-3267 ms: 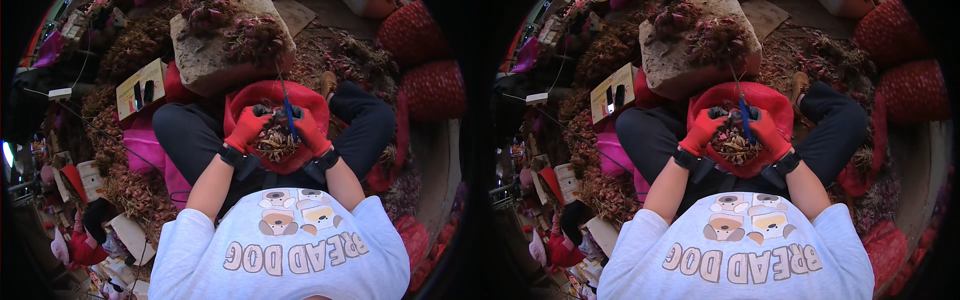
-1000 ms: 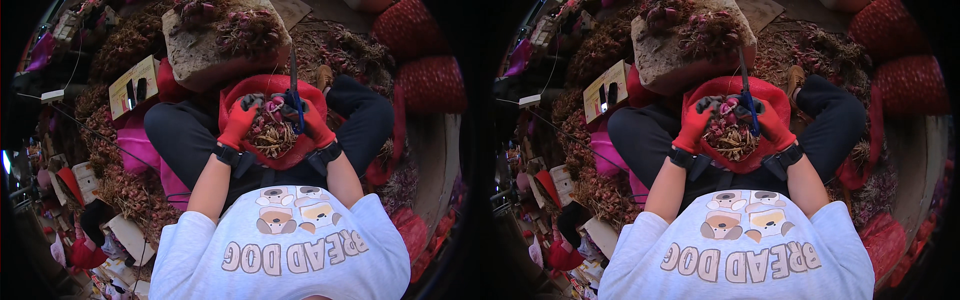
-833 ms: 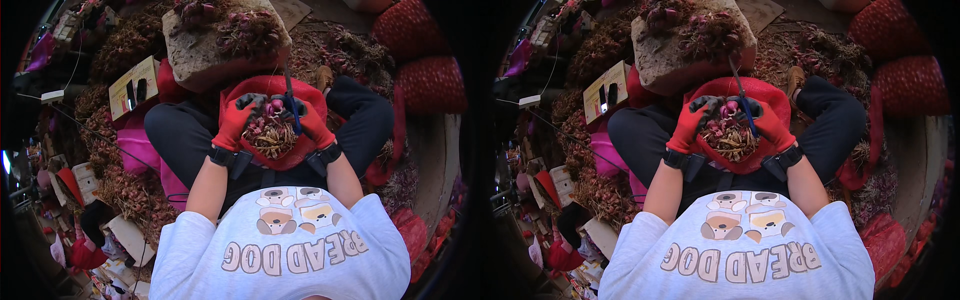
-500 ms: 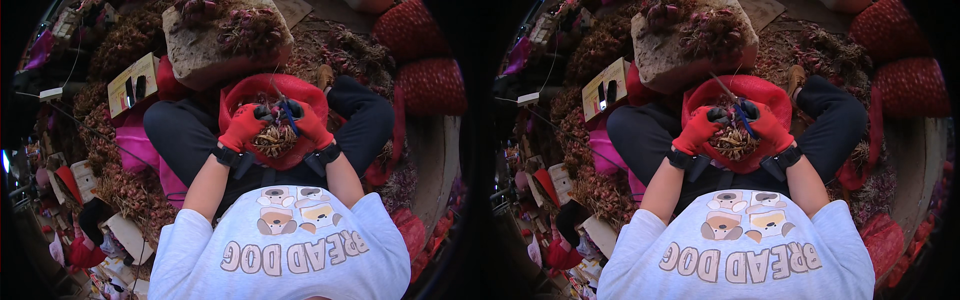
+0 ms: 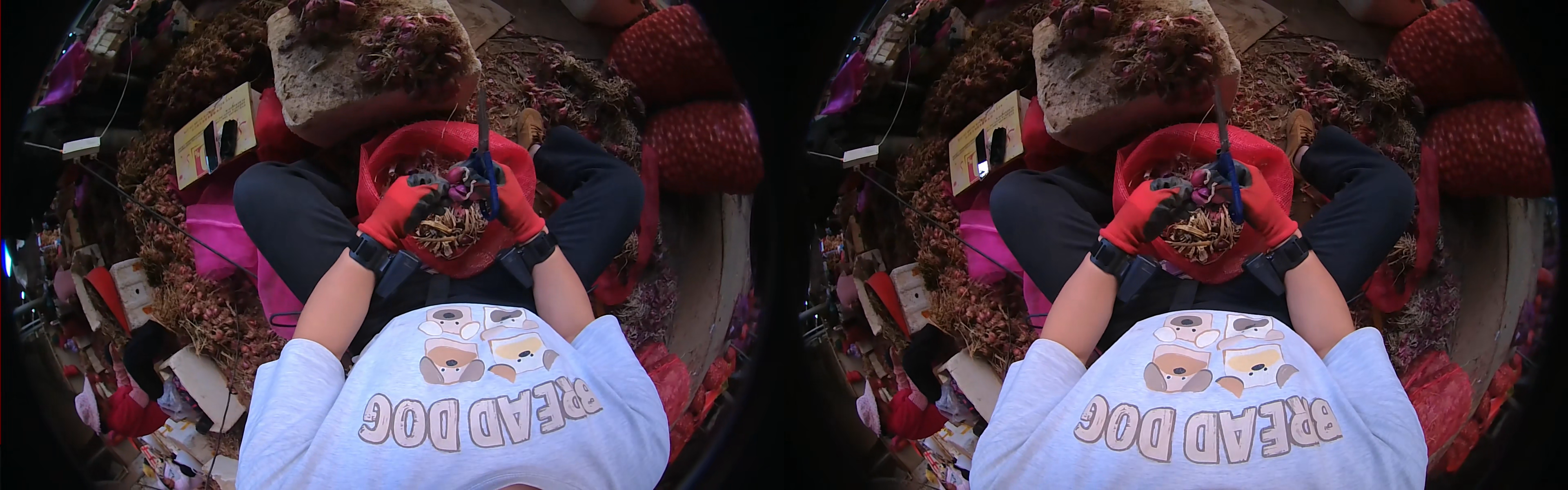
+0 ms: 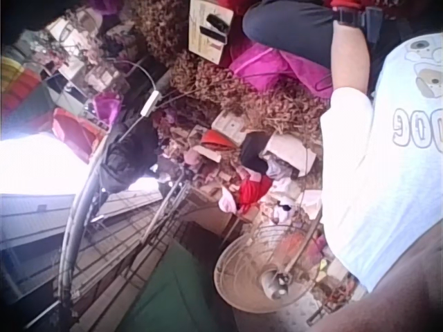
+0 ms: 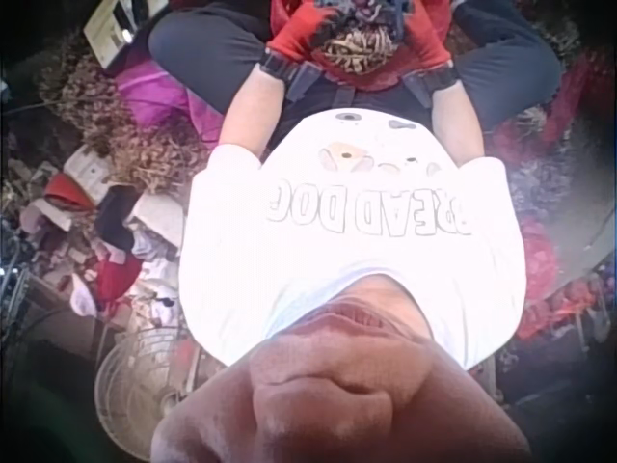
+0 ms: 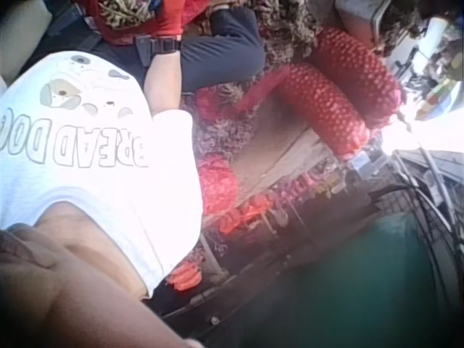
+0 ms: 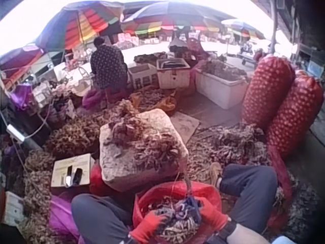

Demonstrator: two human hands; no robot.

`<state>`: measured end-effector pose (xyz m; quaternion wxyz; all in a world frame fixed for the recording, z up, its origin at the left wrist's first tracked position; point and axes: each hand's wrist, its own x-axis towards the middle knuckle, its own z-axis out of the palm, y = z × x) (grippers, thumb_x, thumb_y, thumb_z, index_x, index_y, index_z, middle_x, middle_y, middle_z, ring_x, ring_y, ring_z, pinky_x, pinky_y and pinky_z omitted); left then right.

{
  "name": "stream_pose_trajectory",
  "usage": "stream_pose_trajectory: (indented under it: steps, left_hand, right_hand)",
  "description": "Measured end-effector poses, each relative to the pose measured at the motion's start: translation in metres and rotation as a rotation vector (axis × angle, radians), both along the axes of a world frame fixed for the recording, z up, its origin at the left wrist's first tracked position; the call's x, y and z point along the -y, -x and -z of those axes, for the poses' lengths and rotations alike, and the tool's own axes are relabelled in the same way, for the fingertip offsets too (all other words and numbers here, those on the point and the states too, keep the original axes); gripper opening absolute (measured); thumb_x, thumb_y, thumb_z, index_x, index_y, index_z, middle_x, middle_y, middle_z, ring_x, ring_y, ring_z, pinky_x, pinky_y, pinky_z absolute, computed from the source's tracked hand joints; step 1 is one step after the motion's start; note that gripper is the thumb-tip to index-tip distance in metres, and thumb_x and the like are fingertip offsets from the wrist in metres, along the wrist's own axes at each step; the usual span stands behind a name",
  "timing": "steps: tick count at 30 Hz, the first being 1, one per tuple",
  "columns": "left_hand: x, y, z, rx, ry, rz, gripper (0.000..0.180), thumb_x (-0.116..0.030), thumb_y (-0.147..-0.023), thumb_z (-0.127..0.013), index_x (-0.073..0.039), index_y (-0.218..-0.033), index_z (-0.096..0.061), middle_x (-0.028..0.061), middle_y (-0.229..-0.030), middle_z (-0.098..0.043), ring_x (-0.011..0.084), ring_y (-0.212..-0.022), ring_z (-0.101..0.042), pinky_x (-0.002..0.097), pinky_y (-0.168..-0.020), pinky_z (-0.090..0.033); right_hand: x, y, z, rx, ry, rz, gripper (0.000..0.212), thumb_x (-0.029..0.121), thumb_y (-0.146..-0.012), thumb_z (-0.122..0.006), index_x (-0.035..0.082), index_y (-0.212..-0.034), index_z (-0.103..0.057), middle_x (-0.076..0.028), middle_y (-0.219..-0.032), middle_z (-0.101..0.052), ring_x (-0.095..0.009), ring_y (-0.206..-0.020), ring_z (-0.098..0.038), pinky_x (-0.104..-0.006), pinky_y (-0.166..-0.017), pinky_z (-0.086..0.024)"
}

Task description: Trim and sort onions into bags.

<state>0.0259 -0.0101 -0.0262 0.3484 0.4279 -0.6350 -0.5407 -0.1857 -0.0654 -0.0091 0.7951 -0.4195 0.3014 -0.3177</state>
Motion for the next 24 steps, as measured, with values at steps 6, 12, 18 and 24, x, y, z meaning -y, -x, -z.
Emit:
stream_pose_trajectory:
  steps: [6, 12, 18, 24]
  left_hand:
    - [-0.004, 0.004, -0.002, -0.131, -0.027, -0.055, 0.019, -0.008, -0.085, -0.054, -0.001, -0.1, -0.062, 0.0095, -0.089, -0.064, 0.0197, -0.079, -0.062, 0.0285, -0.071, -0.049]
    - [-0.003, 0.0, 0.015, 0.092, 0.069, 0.077, 0.022, -0.007, -0.085, -0.056, -0.002, -0.106, -0.062, 0.0094, -0.098, -0.064, 0.0183, -0.083, -0.063, 0.0283, -0.074, -0.05]
    - [0.0, 0.01, -0.006, 0.228, 0.252, -0.013, 0.021, -0.005, -0.085, -0.058, -0.001, -0.106, -0.06, 0.0099, -0.104, -0.064, 0.0178, -0.088, -0.063, 0.0277, -0.077, -0.049]
    - [-0.003, 0.017, -0.002, -0.627, -0.741, -0.219, 0.021, -0.001, -0.085, -0.056, 0.002, -0.105, -0.059, 0.0082, -0.095, -0.064, 0.0166, -0.081, -0.062, 0.0269, -0.07, -0.05]
  right_hand:
    - [0.003, 0.0, -0.011, -0.215, 0.144, -0.054, 0.028, 0.004, -0.077, -0.065, -0.002, -0.104, -0.061, -0.006, -0.094, -0.065, -0.014, -0.083, -0.062, -0.0277, -0.074, -0.051]
    - [-0.002, -0.004, -0.003, -0.319, 0.197, -0.008, 0.03, 0.007, -0.08, -0.064, 0.0, -0.109, -0.06, -0.003, -0.095, -0.065, -0.011, -0.084, -0.061, -0.0262, -0.074, -0.05]
    - [-0.015, -0.012, 0.002, -0.218, 0.118, 0.176, 0.03, 0.009, -0.083, -0.064, 0.001, -0.111, -0.059, -0.002, -0.096, -0.064, -0.009, -0.087, -0.059, -0.0248, -0.075, -0.048]
    - [-0.01, -0.006, 0.001, -0.235, 0.112, 0.141, 0.026, 0.01, -0.083, -0.065, 0.001, -0.107, -0.06, -0.002, -0.093, -0.064, -0.008, -0.085, -0.058, -0.0247, -0.075, -0.048]
